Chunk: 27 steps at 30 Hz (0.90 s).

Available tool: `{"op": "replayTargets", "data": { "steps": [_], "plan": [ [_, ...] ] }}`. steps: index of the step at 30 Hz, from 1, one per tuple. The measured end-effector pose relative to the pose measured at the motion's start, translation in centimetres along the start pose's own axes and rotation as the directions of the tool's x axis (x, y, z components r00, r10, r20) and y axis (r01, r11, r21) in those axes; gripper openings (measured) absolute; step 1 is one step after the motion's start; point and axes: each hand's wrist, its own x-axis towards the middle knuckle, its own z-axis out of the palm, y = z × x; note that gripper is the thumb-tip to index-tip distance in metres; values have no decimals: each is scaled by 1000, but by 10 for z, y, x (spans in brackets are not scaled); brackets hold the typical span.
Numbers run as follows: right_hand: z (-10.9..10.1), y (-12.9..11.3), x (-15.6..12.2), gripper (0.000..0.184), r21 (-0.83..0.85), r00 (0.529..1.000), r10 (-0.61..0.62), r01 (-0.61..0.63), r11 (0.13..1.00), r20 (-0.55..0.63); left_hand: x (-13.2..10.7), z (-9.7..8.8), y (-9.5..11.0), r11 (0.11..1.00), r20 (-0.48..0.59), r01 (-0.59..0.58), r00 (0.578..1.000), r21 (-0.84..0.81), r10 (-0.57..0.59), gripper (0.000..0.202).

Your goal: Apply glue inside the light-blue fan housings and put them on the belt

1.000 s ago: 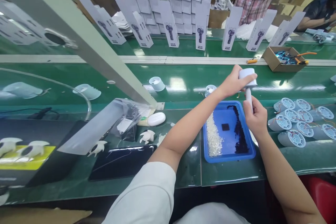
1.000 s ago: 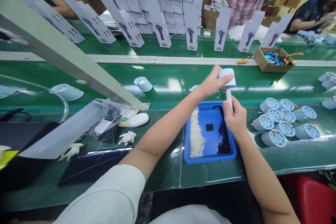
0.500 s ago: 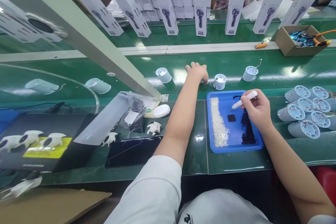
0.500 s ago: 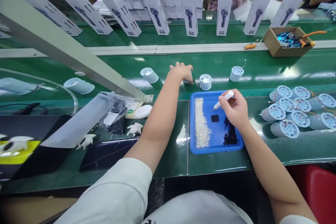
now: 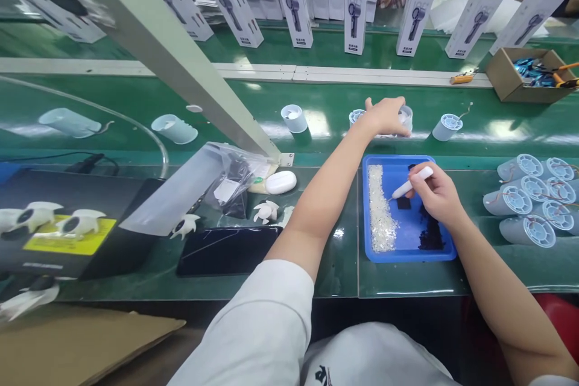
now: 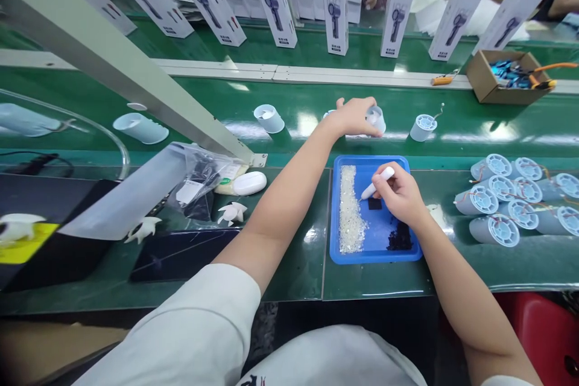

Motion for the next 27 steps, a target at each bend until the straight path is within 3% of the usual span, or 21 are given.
{"op": "replayTargets", "data": {
  "steps": [9,15,21,24,27],
  "plan": [
    [-3,-1,-1,20,-93,992,-65,54,994,-113,-17,-23,14,981,-301,-51,954,-189,-8,39],
    [-2,-1,-2,22,-45,999,-40,39,998,-32,-17,-24,13,963,-317,-144,946,-226,67,28],
    [-1,-1,-1,23,-59,1000,-17,16,998,-7,-17,-24,13,950,-399,-205,912,-235,98,30],
    [0,-1,0,20,-82,999,-17,14,997,-37,-20,-26,14,945,-393,-223,912,-241,116,33],
    [-1,1,-1,17,-137,993,-47,32,990,-104,-23,-29,15,959,-335,-171,938,-225,89,37]
  ]
}}
